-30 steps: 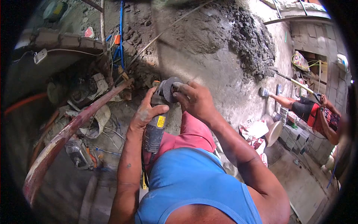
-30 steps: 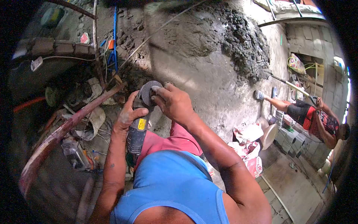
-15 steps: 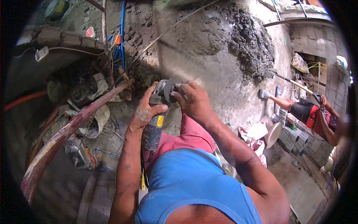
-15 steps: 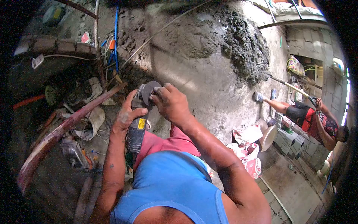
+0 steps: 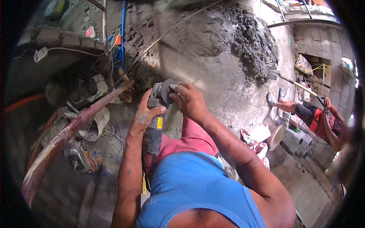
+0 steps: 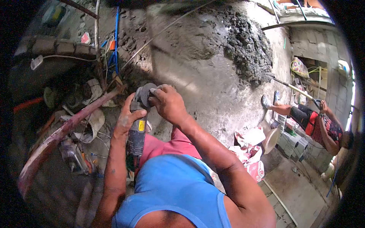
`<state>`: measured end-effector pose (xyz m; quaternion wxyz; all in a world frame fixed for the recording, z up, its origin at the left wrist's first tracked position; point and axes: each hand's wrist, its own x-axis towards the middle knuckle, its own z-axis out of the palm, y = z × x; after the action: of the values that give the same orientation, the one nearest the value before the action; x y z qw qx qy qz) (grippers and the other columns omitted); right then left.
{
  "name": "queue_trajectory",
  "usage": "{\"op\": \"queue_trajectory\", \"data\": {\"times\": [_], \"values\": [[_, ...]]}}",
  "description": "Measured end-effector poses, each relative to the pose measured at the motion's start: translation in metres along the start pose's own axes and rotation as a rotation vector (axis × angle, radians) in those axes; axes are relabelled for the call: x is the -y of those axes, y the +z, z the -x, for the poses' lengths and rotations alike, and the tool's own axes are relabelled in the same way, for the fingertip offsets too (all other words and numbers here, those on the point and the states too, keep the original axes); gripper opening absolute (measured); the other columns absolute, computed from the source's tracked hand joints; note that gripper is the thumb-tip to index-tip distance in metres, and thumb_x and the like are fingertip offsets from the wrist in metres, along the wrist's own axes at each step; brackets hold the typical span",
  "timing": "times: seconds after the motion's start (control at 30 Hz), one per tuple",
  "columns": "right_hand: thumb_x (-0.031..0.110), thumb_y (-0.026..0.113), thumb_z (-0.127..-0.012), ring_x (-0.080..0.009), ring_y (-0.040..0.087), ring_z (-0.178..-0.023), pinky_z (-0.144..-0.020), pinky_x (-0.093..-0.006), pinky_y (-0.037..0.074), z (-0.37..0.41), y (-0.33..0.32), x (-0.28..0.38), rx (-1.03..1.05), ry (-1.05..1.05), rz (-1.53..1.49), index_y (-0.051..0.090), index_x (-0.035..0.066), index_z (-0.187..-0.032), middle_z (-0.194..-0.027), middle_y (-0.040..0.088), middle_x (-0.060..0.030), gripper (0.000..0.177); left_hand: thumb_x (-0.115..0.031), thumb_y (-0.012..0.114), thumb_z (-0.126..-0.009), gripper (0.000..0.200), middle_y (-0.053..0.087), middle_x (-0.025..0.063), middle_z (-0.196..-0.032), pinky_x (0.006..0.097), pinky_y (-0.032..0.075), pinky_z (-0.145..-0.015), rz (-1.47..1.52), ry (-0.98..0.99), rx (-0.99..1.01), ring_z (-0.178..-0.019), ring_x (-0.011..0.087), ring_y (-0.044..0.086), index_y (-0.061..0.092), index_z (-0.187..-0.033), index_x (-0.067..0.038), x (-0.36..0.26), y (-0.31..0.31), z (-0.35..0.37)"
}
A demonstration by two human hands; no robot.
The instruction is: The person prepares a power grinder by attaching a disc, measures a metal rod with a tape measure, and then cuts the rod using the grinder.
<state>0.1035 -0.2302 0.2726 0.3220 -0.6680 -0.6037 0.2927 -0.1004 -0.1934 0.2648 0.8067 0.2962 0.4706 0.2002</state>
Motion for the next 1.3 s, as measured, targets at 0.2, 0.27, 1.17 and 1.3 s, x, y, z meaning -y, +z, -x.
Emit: {"op": "queue_trajectory", "data": {"times": [0.2,0.27,1.17,1.3], "values": [[0.012,0.075,-0.084,-0.0406,0.064,-0.087,-0.075,-0.0461,0.053,0.002,0.017,0.007,0.078,0.079,0.047,0.068,0.003,-0.099,-0.098,0.064,-0.0202,0.02,-0.012,0.08,-0.075,0.081,0.062,0.0062,-0.121,0.0324,0.047,-0.097,-0.003,0.005,-0.015,-0.108,0.0167,0.06,0.043,-0.146,-0.005,0.01,-0.011,0.005],[0.011,0.075,-0.084,-0.041,0.064,-0.086,-0.075,-0.0466,0.053,0.005,0.028,0.007,0.068,0.115,0.037,0.068,0.002,-0.099,-0.096,0.063,-0.0206,0.019,-0.012,0.08,-0.075,0.08,0.062,0.006,-0.121,0.0323,0.047,-0.097,0.021,0.003,-0.014,-0.107,0.0166,0.06,0.043,-0.146,-0.005,0.015,-0.015,0.007],[0.037,0.055,-0.098,-0.0507,0.061,-0.102,-0.089,-0.0543,0.05,0.0,0.159,0.011,0.285,0.296,-0.028,0.052,-0.001,-0.122,-0.108,0.061,-0.0336,0.045,-0.002,0.073,-0.076,0.076,0.066,0.0136,-0.101,0.0356,0.056,-0.062,-0.05,0.037,-0.267,-0.071,0.0225,0.067,0.039,-0.145,-0.005,0.075,-0.072,0.026],[0.035,0.048,-0.1,-0.0509,0.059,-0.111,-0.095,-0.053,0.047,-0.013,0.166,0.016,0.305,0.429,-0.087,0.055,-0.003,-0.123,-0.113,0.063,-0.0346,0.046,-0.004,0.075,-0.075,0.07,0.065,0.015,-0.112,0.036,0.054,-0.082,-0.484,0.245,-0.469,-0.095,0.0239,0.067,0.046,-0.139,-0.001,0.095,-0.077,0.017]]}}
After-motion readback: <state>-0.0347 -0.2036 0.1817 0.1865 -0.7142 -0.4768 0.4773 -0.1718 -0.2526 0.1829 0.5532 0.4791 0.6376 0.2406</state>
